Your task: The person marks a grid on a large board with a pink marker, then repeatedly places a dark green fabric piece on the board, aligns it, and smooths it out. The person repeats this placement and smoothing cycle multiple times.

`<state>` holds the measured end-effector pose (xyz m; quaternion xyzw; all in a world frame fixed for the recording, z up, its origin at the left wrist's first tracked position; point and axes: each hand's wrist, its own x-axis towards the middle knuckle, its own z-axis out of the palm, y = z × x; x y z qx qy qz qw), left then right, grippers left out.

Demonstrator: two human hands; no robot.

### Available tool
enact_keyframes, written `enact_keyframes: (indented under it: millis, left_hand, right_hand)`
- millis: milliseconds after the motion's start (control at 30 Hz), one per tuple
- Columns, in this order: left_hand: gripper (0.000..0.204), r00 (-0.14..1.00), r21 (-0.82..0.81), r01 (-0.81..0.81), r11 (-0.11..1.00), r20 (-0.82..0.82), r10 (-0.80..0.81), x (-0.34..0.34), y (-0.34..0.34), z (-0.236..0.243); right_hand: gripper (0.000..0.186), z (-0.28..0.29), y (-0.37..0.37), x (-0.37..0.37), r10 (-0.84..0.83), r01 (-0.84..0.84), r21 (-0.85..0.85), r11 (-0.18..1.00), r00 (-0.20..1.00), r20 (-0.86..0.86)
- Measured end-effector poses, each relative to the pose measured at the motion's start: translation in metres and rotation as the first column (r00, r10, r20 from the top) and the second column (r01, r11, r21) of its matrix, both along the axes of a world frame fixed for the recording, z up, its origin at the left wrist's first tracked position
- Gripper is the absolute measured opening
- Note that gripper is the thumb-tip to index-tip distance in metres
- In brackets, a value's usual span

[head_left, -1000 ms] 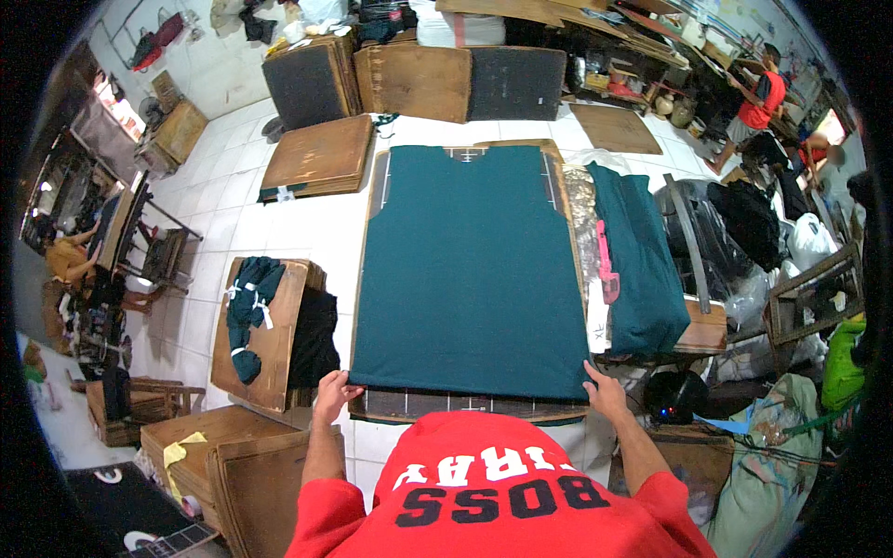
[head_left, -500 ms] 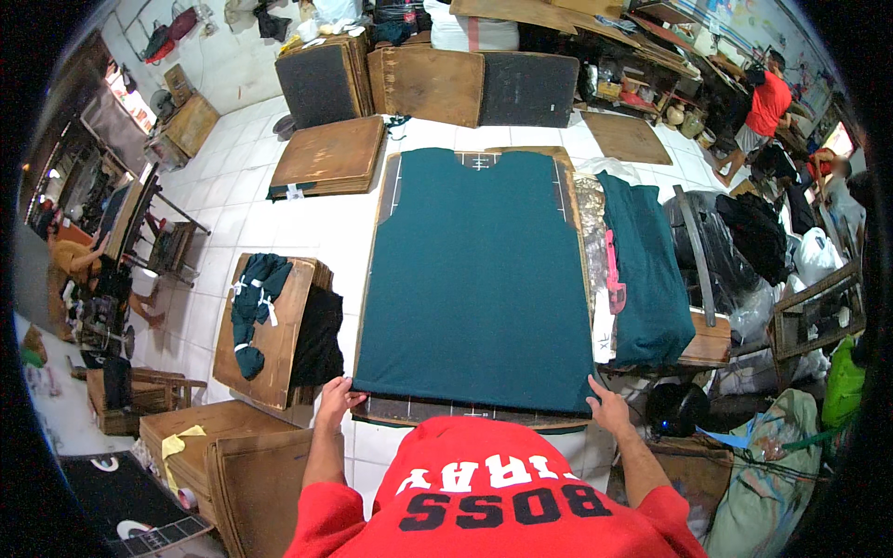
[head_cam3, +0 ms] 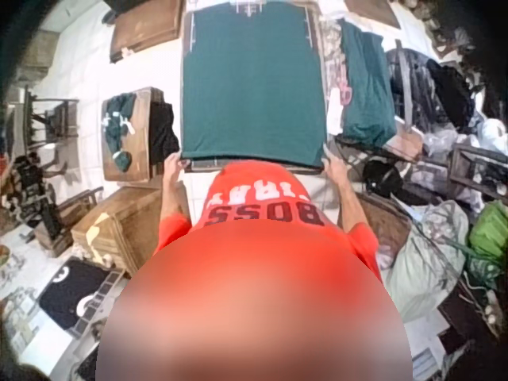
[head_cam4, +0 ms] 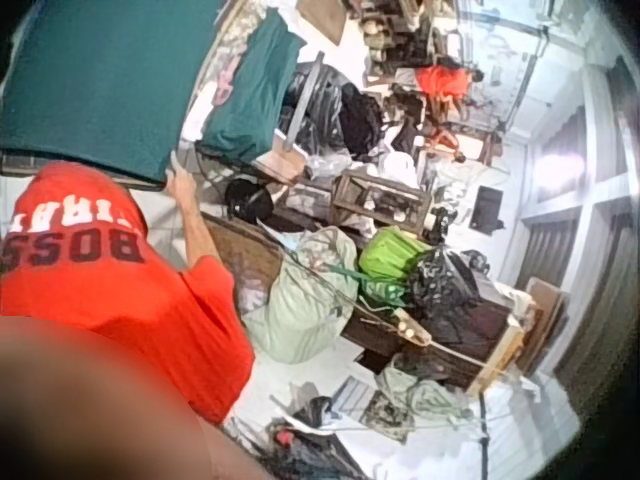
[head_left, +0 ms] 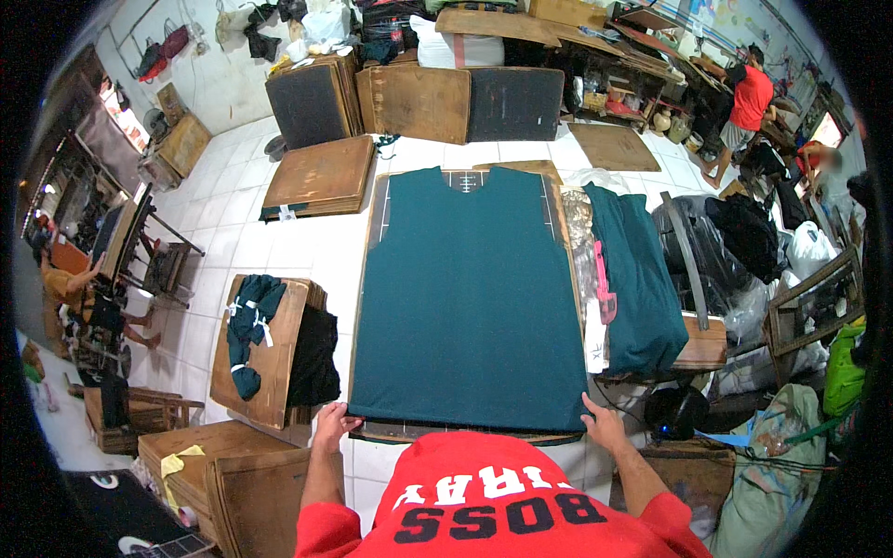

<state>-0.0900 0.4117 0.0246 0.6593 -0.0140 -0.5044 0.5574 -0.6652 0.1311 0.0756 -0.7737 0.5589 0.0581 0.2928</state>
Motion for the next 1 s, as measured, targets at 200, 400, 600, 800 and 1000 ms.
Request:
enact_keyframes:
  millis: [200, 400, 600, 800, 1000]
  left_hand:
    - [0.012, 0.999, 0.007, -0.036, 0.999, -0.014, 0.036, 0.0, 0.006, -0.006]
    - [0.014, 0.999, 0.016, -0.031, 0.999, -0.016, 0.032, 0.0, 0.008, -0.006]
    - [0.017, 1.0, 0.04, -0.03, 0.999, 0.006, 0.03, -0.003, 0.007, -0.003]
    - [0.02, 1.0, 0.028, -0.022, 0.999, -0.017, 0.022, -0.004, 0.009, 0.001]
    - [0.021, 0.999, 0.024, -0.037, 0.999, -0.008, 0.037, -0.009, 0.014, 0.004]
  right_hand:
    - [0.062, 0.002, 0.007, -0.003, 0.002, -0.002, -0.005, 1.0, 1.0, 0.008]
    - [0.063, -0.002, 0.008, -0.004, -0.001, 0.001, -0.006, 1.0, 1.0, 0.006]
    - [0.063, -0.003, 0.008, -0.004, -0.001, 0.001, 0.004, 1.0, 1.0, -0.016]
    - [0.064, -0.002, 0.01, -0.004, -0.001, 0.002, 0.016, 1.0, 0.999, -0.044]
    - [0.063, 0.001, 0.014, -0.005, -0.011, 0.012, 0.032, 0.999, 0.999, -0.036]
